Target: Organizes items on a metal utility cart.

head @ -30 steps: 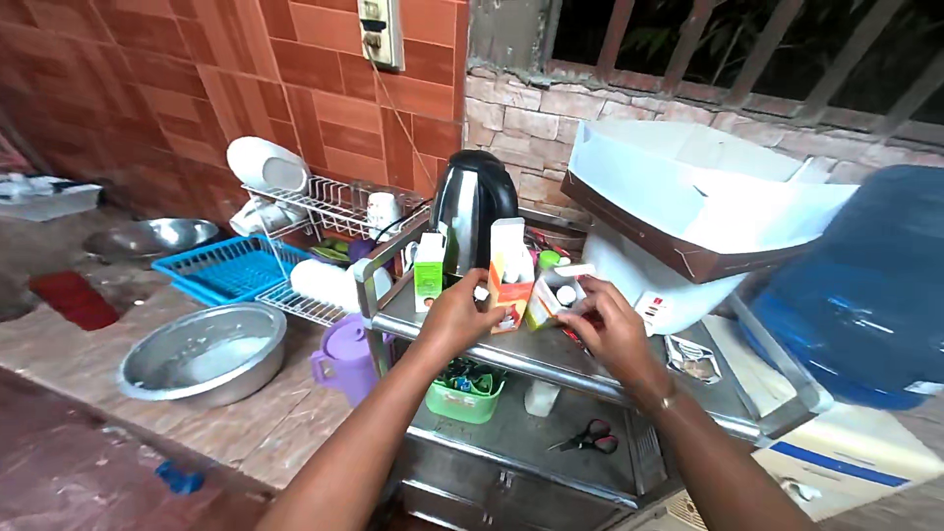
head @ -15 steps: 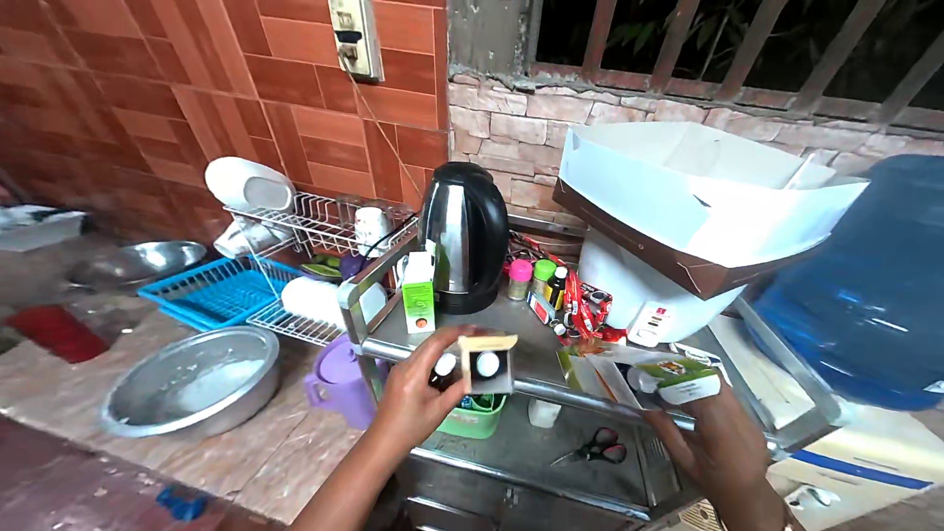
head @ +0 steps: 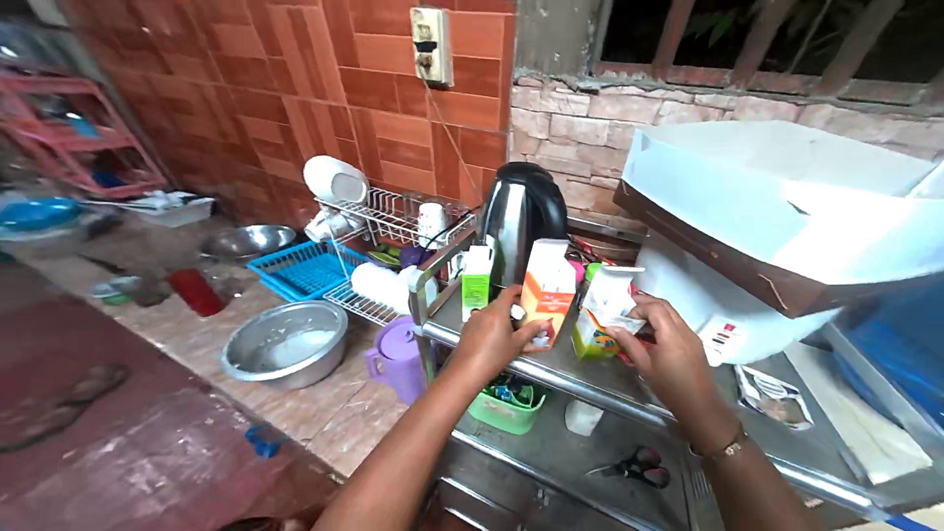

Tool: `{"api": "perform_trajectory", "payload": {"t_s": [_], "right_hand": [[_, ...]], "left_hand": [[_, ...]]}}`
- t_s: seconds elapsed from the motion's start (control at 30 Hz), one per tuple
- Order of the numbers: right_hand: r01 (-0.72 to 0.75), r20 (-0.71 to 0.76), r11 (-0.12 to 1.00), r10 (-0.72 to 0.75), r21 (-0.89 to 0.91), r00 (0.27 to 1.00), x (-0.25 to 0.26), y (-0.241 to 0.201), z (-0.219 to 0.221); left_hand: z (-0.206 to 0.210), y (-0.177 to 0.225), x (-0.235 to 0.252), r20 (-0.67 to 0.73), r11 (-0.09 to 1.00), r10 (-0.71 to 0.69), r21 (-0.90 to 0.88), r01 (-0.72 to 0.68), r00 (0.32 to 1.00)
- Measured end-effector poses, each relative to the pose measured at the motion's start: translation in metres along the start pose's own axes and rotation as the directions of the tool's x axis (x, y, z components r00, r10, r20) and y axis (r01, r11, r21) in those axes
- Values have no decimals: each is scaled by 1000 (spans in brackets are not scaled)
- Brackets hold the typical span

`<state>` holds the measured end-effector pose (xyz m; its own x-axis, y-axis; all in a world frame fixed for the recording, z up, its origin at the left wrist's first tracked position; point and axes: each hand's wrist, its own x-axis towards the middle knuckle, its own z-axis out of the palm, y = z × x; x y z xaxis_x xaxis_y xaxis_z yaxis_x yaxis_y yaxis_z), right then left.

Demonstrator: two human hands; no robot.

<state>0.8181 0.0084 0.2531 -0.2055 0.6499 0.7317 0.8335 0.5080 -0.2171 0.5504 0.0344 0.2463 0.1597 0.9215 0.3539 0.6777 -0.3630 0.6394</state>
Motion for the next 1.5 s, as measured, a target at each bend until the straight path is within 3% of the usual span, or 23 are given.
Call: {"api": "perform_trajectory", "payload": {"t_s": [0.07, 0.17, 0.23, 0.33, 0.37, 0.43, 0.53, 0.6, 0.7, 0.8, 1.07, 1.17, 1.23, 1.33, 1.4, 1.5], "right_hand": [[-32, 5, 999, 32, 0, 999, 2, 0, 7], [-25, -59, 998, 28, 50, 998, 3, 5, 18], [-11, -101, 996, 20, 93, 995, 0, 8, 24], [-6, -104, 987, 23, 160, 994, -3, 15, 28], [-8, -94, 981, 27, 192, 995, -4, 17, 29], [-7, -88, 969, 30, 246, 996, -5, 20, 29], [8, -97, 963, 19, 271, 995, -5, 20, 28], [15, -104, 959, 15, 283, 994, -6, 19, 27], [27, -109, 954, 6, 298, 994, -6, 21, 29], [17, -100, 954, 14, 300, 995, -6, 22, 29], [29, -123, 950, 10, 311, 992, -7, 22, 29], [-14, -103, 962, 44, 273, 994, -4, 18, 29], [-71, -90, 983, 88, 172, 992, 4, 12, 30], [-138, -41, 987, 141, 79, 989, 16, 4, 37], [-165, 17, 975, 164, 151, 986, 22, 3, 37], [-259, 163, 891, 212, 372, 964, 21, 9, 14]], "left_hand": [[-12, -6, -10, -71, 999, 22, 33, -19, 997], [-33, -24, -18, -407, 998, 49, 58, -27, 912], [-48, -30, -10, -314, 996, -89, 1, 94, 945], [-52, -40, 18, 16, 949, -282, -138, 282, 959], [-50, -44, 24, 62, 941, -297, -151, 303, 953], [-45, -45, 26, 21, 958, -283, -51, 283, 959], [-28, -43, 2, -220, 985, -85, 129, 115, 972], [-9, -55, -14, -420, 965, 195, 246, -95, 887], [3, -66, -29, -509, 902, 422, 323, -288, 750], [3, -70, -36, -523, 859, 510, 352, -372, 683], [3, -73, -44, -561, 828, 554, 300, -473, 615], [3, -72, -45, -554, 876, 478, 247, -415, 681], [-1, -62, -37, -528, 959, 282, 155, -236, 801], [-17, -48, -11, -305, 997, -71, -19, 68, 950], [-25, -46, 6, -176, 981, -191, -71, 181, 966], [-29, -51, 14, -75, 966, -249, -94, 242, 966]]}}
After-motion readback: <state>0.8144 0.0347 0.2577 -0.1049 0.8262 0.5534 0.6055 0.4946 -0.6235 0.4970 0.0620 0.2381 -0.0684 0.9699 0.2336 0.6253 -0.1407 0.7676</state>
